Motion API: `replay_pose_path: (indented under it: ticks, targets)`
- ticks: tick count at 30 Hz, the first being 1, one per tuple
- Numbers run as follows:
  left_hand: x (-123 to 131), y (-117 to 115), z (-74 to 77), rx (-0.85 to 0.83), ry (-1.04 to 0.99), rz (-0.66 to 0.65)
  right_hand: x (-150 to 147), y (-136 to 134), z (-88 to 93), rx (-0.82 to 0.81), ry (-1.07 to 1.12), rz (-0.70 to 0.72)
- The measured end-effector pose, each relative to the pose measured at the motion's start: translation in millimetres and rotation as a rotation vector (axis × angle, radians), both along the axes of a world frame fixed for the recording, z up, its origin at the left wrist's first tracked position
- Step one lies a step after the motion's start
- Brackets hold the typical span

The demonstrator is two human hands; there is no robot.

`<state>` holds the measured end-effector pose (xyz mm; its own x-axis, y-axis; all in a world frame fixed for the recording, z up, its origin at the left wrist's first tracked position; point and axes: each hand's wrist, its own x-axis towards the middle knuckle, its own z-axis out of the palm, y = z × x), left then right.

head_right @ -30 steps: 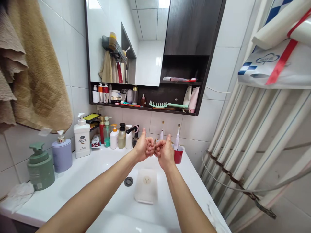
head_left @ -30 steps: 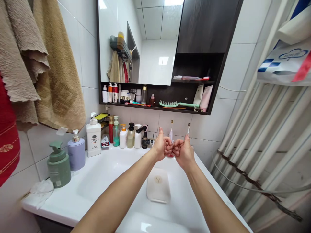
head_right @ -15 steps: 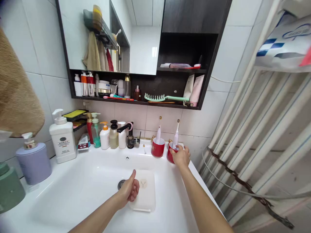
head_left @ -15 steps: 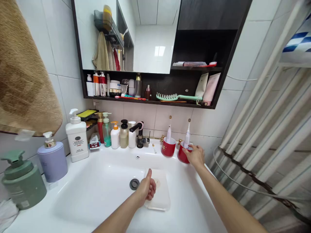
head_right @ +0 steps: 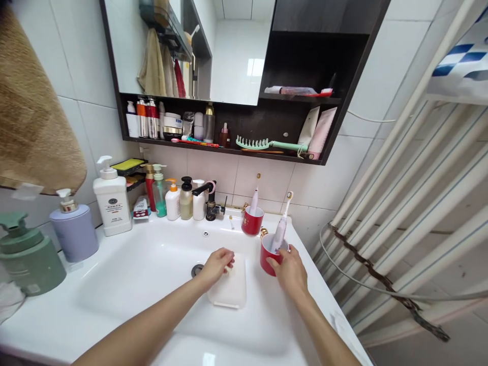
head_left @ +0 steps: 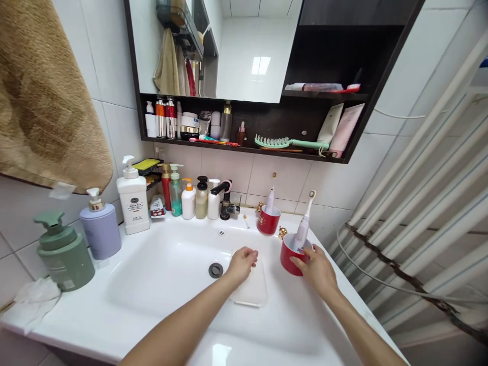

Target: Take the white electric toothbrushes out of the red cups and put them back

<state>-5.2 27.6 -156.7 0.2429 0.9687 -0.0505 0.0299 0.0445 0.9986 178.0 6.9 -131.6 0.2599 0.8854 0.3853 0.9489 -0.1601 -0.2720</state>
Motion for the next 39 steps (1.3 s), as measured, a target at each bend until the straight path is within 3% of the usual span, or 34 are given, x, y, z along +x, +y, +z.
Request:
replay_pose_path:
  ticks: [5, 9, 14, 21, 25, 28, 30, 33, 39]
  targets:
    - [23, 17, 19.0, 0.177, 0.046, 0.042, -42, -15, -21.8, -0.040, 0.106, 0.187]
    - [23, 33, 15.5, 0.215, 0.093, 0.098, -69, -15, -34.6, -0.098, 0.168, 0.287]
    - [11, 42, 12.6, 0.267, 0.045, 0.185, -81, -9, -40.2, -0.131, 0.211, 0.324]
    - [-16, 30, 52.2, 0.391, -0.161, 0.245, -81, -1, -47.1, -0.127, 0.240, 0.312]
    - [-24, 5, 51.9, 0.379, -0.191, 0.171, -75, -3, -30.4, -0.069, 0.407, 0.340]
    - [-20, -12, 39.6, 0.359, -0.197, 0.043, -76, -3, -4.0, 0.092, 0.736, 0.435]
    - [-15, -18, 31.1, 0.350, -0.163, -0.007, -81, -1, 10.6, 0.113, 0.990, 0.526]
    - [-10, -20, 20.4, 0.246, -0.147, -0.041, -88, 5, 18.0, 0.070, 1.243, 0.564]
    - [0, -24, -0.1, -0.363, -0.391, -0.327, -82, 13, 7.6, 0.044, 1.590, 0.414]
